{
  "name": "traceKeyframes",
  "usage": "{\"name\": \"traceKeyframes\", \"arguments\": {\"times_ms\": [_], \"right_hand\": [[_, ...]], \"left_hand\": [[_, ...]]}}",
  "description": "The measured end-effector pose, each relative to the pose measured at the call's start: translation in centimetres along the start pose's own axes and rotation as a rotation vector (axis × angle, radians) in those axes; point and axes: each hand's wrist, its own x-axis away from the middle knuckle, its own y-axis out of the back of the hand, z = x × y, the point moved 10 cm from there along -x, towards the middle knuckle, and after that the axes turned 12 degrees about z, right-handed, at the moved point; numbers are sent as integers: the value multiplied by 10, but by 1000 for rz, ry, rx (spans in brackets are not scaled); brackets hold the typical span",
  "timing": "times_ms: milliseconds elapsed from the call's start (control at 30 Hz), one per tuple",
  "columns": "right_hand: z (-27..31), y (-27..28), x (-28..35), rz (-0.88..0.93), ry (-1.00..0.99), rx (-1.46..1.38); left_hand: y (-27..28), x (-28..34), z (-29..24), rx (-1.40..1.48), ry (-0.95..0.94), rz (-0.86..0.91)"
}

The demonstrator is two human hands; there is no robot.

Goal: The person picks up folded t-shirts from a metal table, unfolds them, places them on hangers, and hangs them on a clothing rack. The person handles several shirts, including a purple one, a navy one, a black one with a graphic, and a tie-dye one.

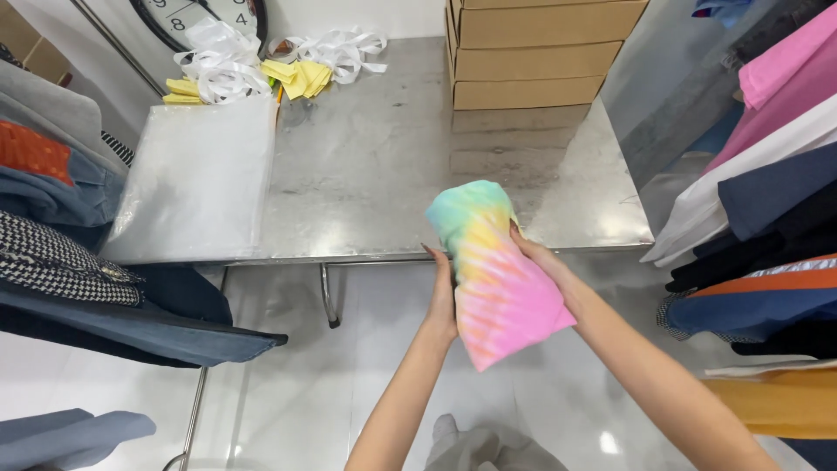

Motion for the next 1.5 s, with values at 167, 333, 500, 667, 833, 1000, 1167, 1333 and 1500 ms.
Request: {"name": "traceKeyframes", "arguments": {"times_ms": [167, 333, 500, 667, 833, 1000, 1167, 1333, 1500], "right_hand": [[-41, 19, -53, 29, 151, 291], [61, -57, 25, -221, 481, 617], [85, -138, 43, 250, 330, 711], [113, -192, 52, 389, 405, 737], [57, -137, -10, 108, 311, 339], [-2, -184, -64, 292, -26, -367], [57, -229, -111, 191, -9, -562], [102, -214, -204, 136, -2, -485], [130, -181, -297, 111, 10, -337]], "left_hand": [[38, -36, 9, 206, -139, -11], [52, -26, -14, 276, -250, -60], [79, -36, -24, 232, -208, 10], [165, -76, -24, 368, -144, -25], [244, -113, -61, 523, -284, -106], [236, -110, -133, 615, -454, -133], [265, -166, -177, 501, -517, -106], [262, -209, -243, 214, -551, -133], [289, -284, -273, 238, -544, -133]]}}
